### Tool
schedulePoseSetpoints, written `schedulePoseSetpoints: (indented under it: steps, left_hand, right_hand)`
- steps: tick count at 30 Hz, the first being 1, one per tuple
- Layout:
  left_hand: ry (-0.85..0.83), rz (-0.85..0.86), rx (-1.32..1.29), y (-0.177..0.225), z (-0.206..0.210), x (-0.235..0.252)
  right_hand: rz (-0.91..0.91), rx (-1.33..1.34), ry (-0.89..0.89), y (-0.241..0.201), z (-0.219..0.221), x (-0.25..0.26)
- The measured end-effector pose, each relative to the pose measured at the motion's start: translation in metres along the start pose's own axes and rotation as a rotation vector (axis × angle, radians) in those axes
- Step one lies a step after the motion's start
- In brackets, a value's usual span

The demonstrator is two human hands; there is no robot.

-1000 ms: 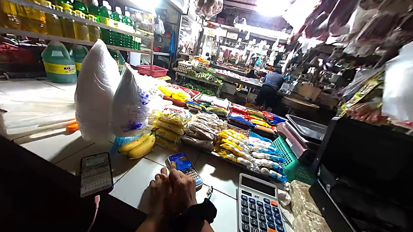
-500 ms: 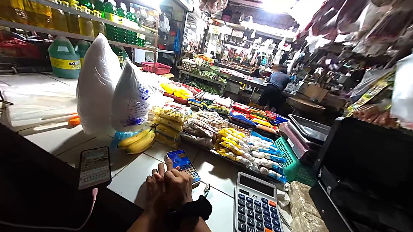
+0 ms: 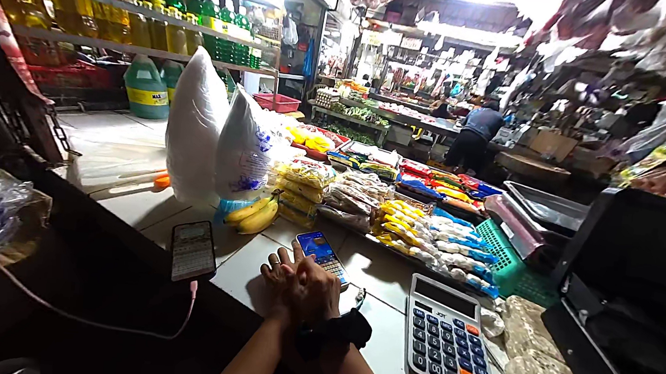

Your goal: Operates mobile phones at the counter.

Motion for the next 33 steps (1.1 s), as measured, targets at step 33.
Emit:
schedulePoseSetpoints:
  steps: [33]
  left_hand:
    - [-0.145,-0.031,0.003,0.001,0.003,-0.001]
  right_hand:
    - [0.137,0.131,-0.371,0.007,0.011,0.003]
Point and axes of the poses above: each hand's wrist, its own x-axis towards the middle knuckle, its own z-axis out of the palm, y = z × x, the point moved 8 cm from there along x, towards the middle knuckle
